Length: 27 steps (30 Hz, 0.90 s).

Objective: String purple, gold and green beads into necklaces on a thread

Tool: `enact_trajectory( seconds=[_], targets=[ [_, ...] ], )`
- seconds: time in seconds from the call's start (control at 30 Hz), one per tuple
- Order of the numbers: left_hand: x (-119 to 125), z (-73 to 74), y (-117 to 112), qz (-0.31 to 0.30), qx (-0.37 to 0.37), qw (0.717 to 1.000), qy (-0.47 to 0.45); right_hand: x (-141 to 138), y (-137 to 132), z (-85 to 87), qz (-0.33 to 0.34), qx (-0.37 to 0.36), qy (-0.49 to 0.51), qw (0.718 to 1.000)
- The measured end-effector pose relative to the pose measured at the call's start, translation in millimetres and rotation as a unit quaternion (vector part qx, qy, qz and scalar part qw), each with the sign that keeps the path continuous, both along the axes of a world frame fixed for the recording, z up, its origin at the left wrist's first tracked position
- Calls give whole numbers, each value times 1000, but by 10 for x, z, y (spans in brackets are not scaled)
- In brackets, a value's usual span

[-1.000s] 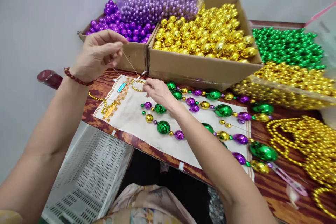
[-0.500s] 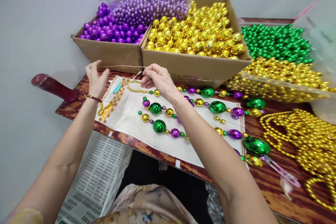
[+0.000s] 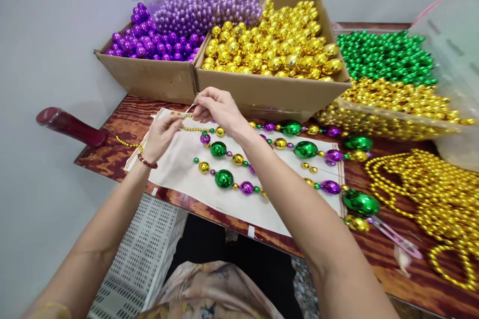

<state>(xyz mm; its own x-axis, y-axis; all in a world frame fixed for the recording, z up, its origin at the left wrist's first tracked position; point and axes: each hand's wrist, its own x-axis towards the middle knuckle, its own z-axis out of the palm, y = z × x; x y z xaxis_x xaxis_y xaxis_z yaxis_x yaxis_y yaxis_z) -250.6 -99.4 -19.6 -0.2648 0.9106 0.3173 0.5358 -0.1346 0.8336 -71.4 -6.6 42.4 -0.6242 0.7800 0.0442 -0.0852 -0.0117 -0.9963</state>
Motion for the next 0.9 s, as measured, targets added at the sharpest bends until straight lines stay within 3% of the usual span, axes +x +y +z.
enact_trajectory(
  seconds=[0.07, 0.13, 0.23, 0.33, 0.4, 0.47, 0.53, 0.6, 0.73, 0.83, 0.9],
  targets=[
    [204, -93, 30, -92, -8, 988, -124, -75, -22, -13, 12, 6, 1, 1000],
    [327, -201, 81, -127, -8, 969, -210, -167, -23, -51, 27, 14, -11, 999],
    [314, -356, 149, -65, -42, 963, -259, -247, 27, -143, 38, 45, -53, 997],
    [140, -483, 166, 45, -108, 958, -261, -123, 113, -256, 4, 152, -159, 976],
    [8, -550, 154, 87, -128, 952, -262, 97, 149, -348, -35, 256, -285, 923],
    [-98, -600, 142, 108, -132, 950, -261, 392, 142, -462, -50, 320, -418, 849],
    [-164, -624, 138, 124, -141, 946, -265, 708, 85, -595, -12, 328, -512, 794],
    [-191, -614, 141, 132, -157, 939, -277, 991, -9, -737, 35, 327, -563, 758],
    [-164, -518, 145, 111, -191, 920, -325, 1389, -216, -991, 63, 338, -564, 751],
    [-141, -469, 134, 87, -216, 901, -366, 1652, -328, -1094, 21, 341, -546, 765],
    [-167, -486, 129, 80, -229, 915, -324, 1899, -372, -1114, -34, 331, -529, 781]
  ],
)
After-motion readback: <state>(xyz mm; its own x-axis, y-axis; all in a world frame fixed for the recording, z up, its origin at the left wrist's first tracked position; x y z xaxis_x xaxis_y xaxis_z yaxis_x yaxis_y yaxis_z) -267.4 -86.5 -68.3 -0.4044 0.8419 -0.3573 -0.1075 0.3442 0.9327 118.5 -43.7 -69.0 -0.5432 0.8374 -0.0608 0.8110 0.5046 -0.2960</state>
